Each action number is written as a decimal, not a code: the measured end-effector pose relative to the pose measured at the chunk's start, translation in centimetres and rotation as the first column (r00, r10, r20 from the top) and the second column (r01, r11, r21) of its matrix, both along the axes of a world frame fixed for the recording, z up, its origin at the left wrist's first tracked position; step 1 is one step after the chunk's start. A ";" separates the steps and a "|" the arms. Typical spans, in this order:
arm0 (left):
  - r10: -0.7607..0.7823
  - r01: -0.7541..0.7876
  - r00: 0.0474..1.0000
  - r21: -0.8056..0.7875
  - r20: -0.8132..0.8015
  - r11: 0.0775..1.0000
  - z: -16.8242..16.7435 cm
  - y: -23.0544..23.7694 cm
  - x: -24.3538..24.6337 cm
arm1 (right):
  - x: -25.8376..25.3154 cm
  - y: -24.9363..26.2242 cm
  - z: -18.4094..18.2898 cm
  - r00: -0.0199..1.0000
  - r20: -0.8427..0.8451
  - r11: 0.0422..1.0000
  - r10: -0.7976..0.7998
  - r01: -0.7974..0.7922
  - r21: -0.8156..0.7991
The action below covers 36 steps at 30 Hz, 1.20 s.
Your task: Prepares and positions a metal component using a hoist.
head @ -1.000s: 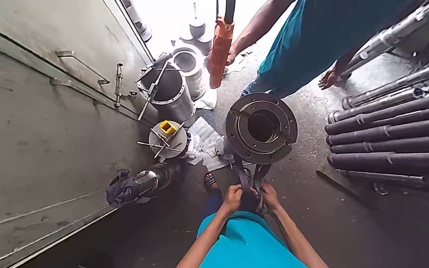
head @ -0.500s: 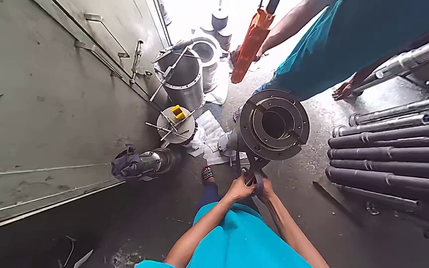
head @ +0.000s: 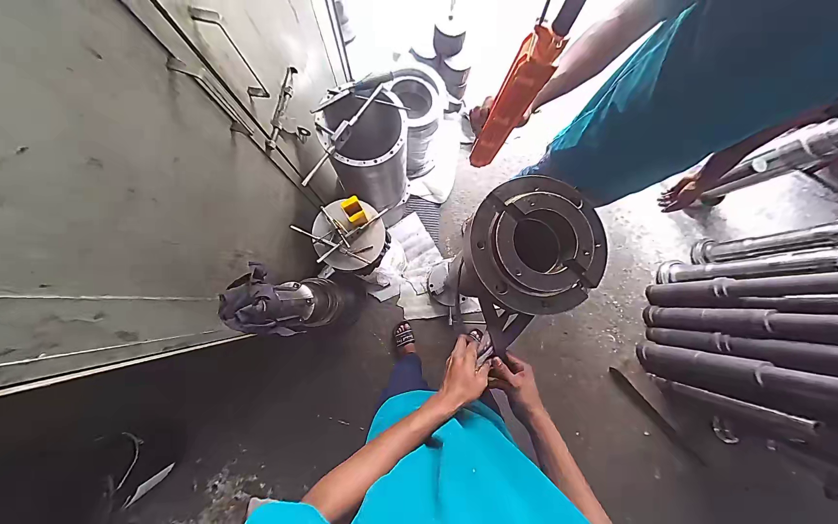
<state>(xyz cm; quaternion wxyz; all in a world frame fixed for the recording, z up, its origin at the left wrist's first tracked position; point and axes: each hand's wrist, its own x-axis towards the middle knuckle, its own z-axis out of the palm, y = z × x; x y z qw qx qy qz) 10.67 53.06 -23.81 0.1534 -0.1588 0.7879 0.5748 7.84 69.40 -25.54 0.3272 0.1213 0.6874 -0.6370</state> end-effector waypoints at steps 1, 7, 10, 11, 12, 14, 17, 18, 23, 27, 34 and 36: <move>-0.018 0.017 0.999 -0.023 -0.031 1.000 0.3 -0.5 -0.4 | -0.7 0.5 0.1 0.999 -0.033 1.000 0.010 -0.010 0.014; -0.316 0.341 0.936 -0.189 0.154 0.921 5.1 -3.9 -1.5 | -6.5 2.6 -3.1 0.880 -0.474 0.940 0.034 0.133 0.313; -0.306 0.354 0.924 -0.208 0.229 0.912 5.6 -5.0 -1.5 | -9.1 0.8 -3.8 0.830 -0.495 0.940 -0.257 0.334 0.071; -0.305 0.359 0.917 -0.199 0.257 0.912 5.0 -5.3 -1.3 | -9.3 0.4 -3.8 0.809 -0.479 0.922 -0.341 0.386 -0.005; -0.310 0.369 0.908 -0.184 0.283 0.911 4.2 -5.6 -0.9 | -9.3 0.0 -3.8 0.787 -0.449 0.895 -0.424 0.438 -0.079; -0.326 0.382 0.891 -0.133 0.318 0.915 2.3 -6.5 0.2 | -9.7 -0.8 -4.2 0.743 -0.336 0.815 -0.579 0.535 -0.223; -0.371 0.384 0.894 -0.003 0.252 0.923 0.9 -8.6 3.0 | -10.9 -1.9 -4.5 0.742 -0.016 0.683 -0.670 0.608 -0.405; -0.383 0.386 0.891 0.035 0.243 0.922 1.2 -9.2 4.1 | -10.5 -1.9 -4.7 0.731 0.029 0.656 -0.682 0.629 -0.418; -0.413 0.430 0.891 -0.063 0.187 0.901 7.7 -11.7 3.0 | -9.4 -2.3 -4.0 0.746 0.130 0.656 -0.654 0.644 -0.395; -0.522 0.520 0.853 -0.112 0.010 0.847 12.2 -8.7 1.0 | -9.3 -2.3 -3.3 0.836 0.044 0.799 -0.546 0.536 -0.274; -0.423 0.452 0.888 -0.169 0.182 0.876 9.3 -18.0 1.5 | -8.0 -6.5 -4.1 0.833 0.409 0.594 -0.373 0.553 -0.584; -0.271 0.298 0.950 -0.202 0.153 0.933 5.6 -24.3 1.7 | -8.5 -7.7 -4.2 0.815 0.469 0.596 -0.340 0.573 -0.563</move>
